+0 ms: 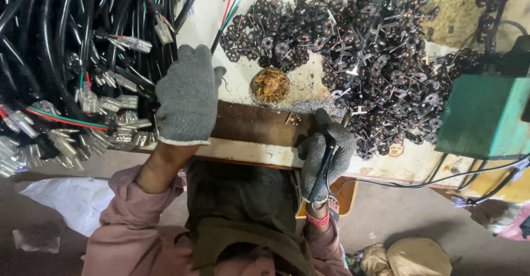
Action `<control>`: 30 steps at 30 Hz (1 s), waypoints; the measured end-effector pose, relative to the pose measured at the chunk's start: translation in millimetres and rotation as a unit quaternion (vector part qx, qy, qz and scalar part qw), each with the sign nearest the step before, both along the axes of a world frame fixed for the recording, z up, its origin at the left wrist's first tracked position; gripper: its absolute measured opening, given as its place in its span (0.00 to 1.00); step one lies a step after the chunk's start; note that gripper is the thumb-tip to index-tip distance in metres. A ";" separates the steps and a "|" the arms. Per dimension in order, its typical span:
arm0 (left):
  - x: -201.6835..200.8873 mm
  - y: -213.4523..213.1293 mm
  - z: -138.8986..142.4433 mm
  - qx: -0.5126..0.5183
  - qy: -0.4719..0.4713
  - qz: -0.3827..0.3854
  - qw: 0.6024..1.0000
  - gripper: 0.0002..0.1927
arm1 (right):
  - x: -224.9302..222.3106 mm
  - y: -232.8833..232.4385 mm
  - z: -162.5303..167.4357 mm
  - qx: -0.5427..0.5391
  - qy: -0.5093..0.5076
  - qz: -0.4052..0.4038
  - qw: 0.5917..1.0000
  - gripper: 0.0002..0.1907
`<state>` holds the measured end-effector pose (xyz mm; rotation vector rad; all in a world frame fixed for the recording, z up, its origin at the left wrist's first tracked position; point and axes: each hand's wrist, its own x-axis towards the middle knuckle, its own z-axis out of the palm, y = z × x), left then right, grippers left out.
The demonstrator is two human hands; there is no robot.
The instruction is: The person solders wires onto small black electrical components at a workbench, holding a component in one hand and a soldering iron in the other, then sets the finished assembly aside and picks up the next part, repeating the process.
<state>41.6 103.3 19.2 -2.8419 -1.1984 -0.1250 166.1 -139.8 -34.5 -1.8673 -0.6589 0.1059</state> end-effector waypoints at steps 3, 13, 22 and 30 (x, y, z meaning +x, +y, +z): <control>0.1 6.3 -8.6 -0.056 -0.059 -0.003 0.997 0.07 | -2.4 7.3 7.5 0.031 0.080 -0.024 0.996 0.13; -17.7 -3.7 9.5 -0.256 -0.410 0.043 0.874 0.11 | 0.8 5.5 2.9 0.013 -0.026 -0.009 1.000 0.09; -77.3 15.4 -6.8 -0.311 -0.700 0.017 0.643 0.07 | -10.3 15.9 17.3 0.088 0.136 0.002 0.987 0.15; 8.0 -123.9 36.8 -0.579 -0.538 0.214 0.574 0.19 | -54.3 34.0 40.9 0.241 0.150 -0.020 0.959 0.21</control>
